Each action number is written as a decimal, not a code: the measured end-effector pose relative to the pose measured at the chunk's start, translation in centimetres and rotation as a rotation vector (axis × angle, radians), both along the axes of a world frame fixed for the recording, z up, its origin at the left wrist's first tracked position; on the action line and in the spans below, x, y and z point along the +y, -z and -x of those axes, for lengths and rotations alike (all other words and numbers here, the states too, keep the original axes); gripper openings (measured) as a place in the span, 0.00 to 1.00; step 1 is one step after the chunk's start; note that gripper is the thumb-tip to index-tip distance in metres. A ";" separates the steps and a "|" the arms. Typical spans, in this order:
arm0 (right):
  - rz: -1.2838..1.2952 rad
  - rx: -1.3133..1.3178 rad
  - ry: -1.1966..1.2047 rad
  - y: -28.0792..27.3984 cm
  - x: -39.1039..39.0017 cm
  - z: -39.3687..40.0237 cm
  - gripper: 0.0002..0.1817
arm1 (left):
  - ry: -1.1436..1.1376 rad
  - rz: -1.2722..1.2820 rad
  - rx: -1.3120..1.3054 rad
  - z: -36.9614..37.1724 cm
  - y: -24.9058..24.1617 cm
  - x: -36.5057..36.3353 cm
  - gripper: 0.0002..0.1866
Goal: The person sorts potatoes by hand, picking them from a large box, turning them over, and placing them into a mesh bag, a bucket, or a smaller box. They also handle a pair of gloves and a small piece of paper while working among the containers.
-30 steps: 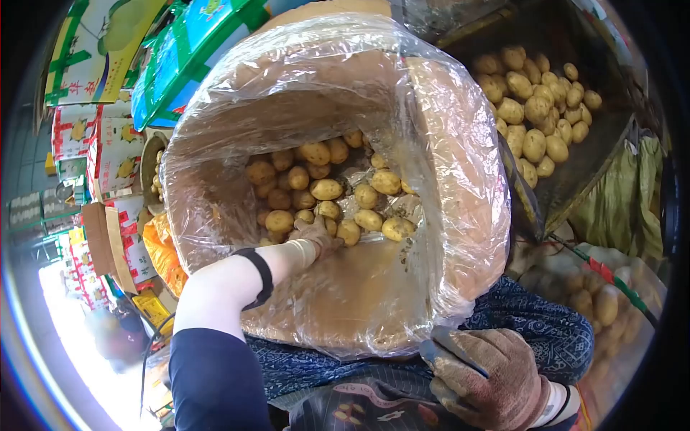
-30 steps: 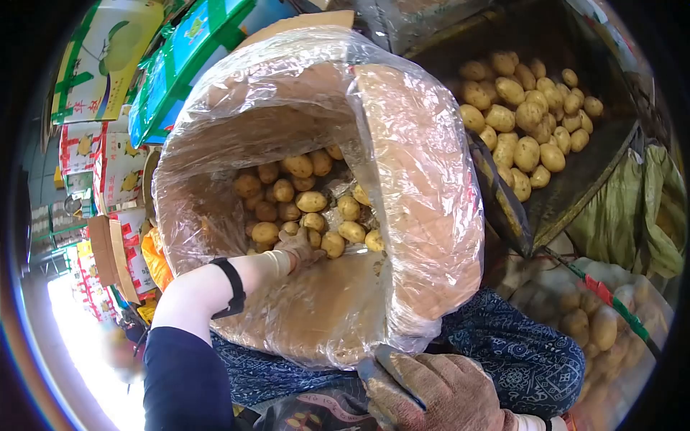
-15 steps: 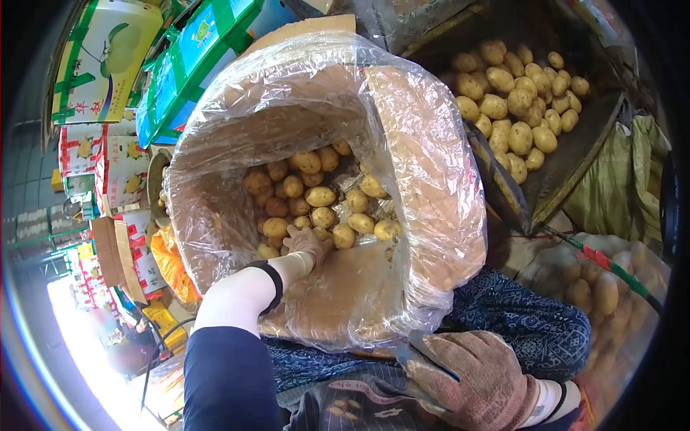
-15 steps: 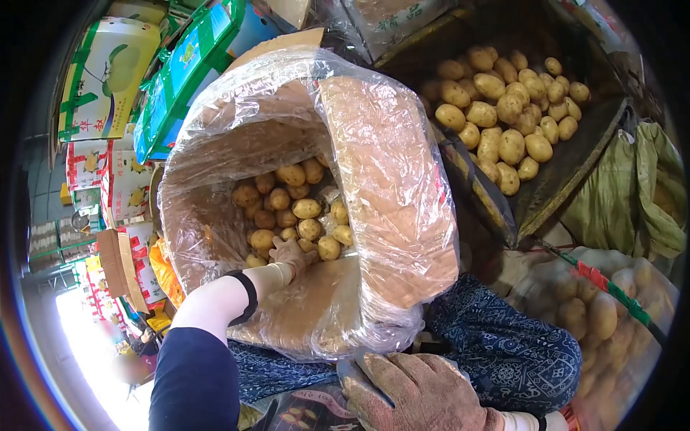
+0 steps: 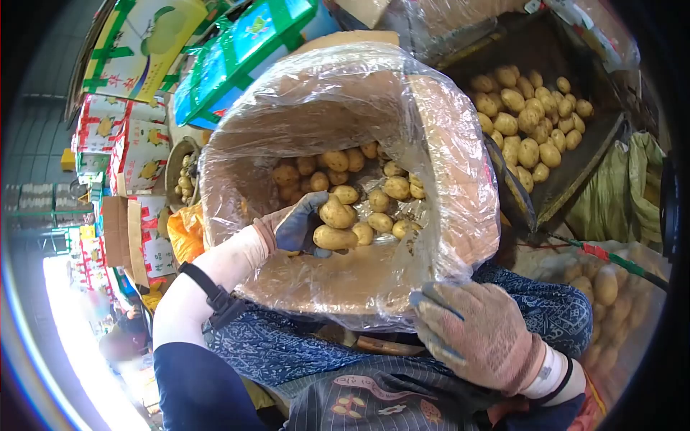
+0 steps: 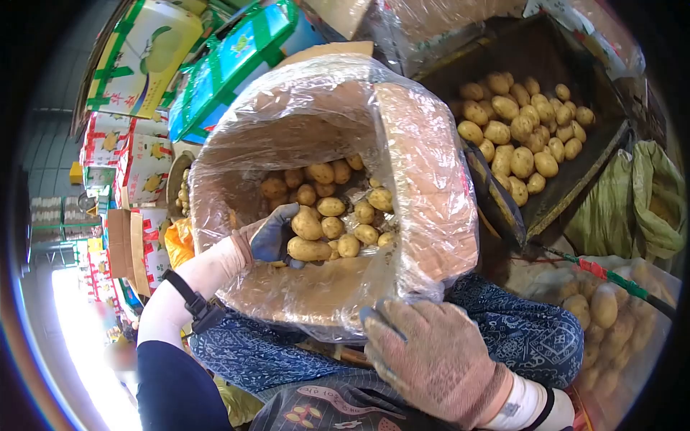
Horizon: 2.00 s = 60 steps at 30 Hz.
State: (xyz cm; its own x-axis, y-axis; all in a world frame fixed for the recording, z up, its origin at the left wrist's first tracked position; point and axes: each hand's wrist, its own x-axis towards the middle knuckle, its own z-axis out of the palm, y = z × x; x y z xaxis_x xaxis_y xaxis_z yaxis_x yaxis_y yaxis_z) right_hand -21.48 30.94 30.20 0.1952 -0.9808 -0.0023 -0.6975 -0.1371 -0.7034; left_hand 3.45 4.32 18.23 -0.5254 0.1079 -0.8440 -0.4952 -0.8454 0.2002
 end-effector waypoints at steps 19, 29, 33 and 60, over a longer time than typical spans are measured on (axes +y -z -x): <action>0.170 0.140 -0.004 1.8 -1.8 -3.3 0.20 | -0.223 1.047 0.131 -20.1 -17.0 4.4 0.39; -0.019 0.194 -0.079 0.5 -1.7 -2.3 0.23 | -0.323 0.798 -0.841 -35.6 -10.7 12.1 0.19; -0.077 0.185 -0.093 -0.3 -2.0 -2.0 0.22 | -0.074 1.598 -0.748 -29.1 -12.2 5.6 0.23; -0.059 0.041 -0.005 -0.7 -0.8 -0.6 0.23 | 0.282 0.459 0.056 -1.6 -4.2 -1.4 0.46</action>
